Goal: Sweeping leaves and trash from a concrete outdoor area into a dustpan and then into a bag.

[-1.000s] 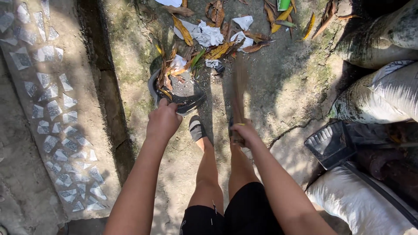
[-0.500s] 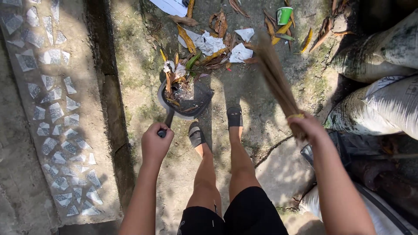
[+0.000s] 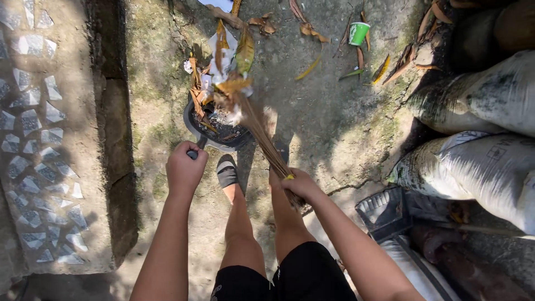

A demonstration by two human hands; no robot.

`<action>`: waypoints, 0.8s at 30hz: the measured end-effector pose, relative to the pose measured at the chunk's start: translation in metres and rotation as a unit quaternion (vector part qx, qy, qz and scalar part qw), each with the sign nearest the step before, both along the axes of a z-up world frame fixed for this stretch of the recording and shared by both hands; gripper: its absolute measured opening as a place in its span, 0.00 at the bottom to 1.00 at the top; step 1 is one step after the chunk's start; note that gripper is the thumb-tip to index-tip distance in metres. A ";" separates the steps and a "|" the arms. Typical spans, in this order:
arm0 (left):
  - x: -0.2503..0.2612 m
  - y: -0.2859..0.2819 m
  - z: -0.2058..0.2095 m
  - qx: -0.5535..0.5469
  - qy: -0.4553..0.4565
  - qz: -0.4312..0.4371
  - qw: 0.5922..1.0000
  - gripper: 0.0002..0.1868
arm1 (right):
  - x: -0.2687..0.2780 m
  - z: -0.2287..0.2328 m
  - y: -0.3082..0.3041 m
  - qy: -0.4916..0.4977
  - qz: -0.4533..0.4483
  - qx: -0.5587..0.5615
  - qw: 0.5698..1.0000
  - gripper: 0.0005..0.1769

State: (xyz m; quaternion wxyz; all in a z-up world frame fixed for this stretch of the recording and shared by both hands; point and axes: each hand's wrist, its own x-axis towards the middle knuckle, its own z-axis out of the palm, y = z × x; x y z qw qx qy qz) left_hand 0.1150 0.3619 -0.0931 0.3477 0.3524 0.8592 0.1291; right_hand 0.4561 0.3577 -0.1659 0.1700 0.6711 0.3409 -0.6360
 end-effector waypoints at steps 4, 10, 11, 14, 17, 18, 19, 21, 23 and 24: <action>-0.002 -0.001 -0.003 0.002 0.005 0.021 1.000 0.10 | 0.042 0.092 0.065 -0.012 0.061 -0.020 0.998 0.42; 0.005 -0.012 -0.011 0.063 0.019 0.026 0.998 0.09 | 0.006 0.082 0.244 -0.117 0.209 0.101 0.966 0.39; 0.008 -0.010 -0.008 0.043 0.002 0.044 0.998 0.09 | -0.009 0.064 0.273 -0.102 0.233 0.161 0.954 0.36; 0.014 -0.014 -0.010 0.047 -0.003 0.059 0.997 0.09 | -0.046 -0.019 0.308 -0.069 0.144 0.156 0.975 0.33; 0.015 -0.012 -0.003 0.047 -0.006 0.081 0.996 0.08 | -0.094 -0.028 0.270 -0.130 0.304 0.103 0.938 0.32; 0.014 -0.015 -0.005 0.044 -0.009 0.089 0.995 0.08 | -0.091 -0.042 0.237 -0.132 0.312 0.100 0.935 0.32; 0.013 -0.018 -0.006 0.063 -0.013 0.091 0.994 0.08 | -0.087 -0.054 0.203 -0.122 0.354 0.084 0.923 0.29; 0.013 -0.015 -0.006 0.087 -0.014 0.095 0.992 0.07 | -0.068 -0.051 0.153 -0.112 0.397 0.072 0.908 0.27; 0.012 -0.009 -0.002 0.043 -0.023 0.124 0.991 0.07 | -0.043 -0.023 0.118 -0.074 0.431 0.081 0.896 0.35; 0.012 -0.011 -0.002 0.044 -0.021 0.128 0.991 0.07 | -0.032 -0.001 0.122 -0.072 0.434 0.083 0.894 0.35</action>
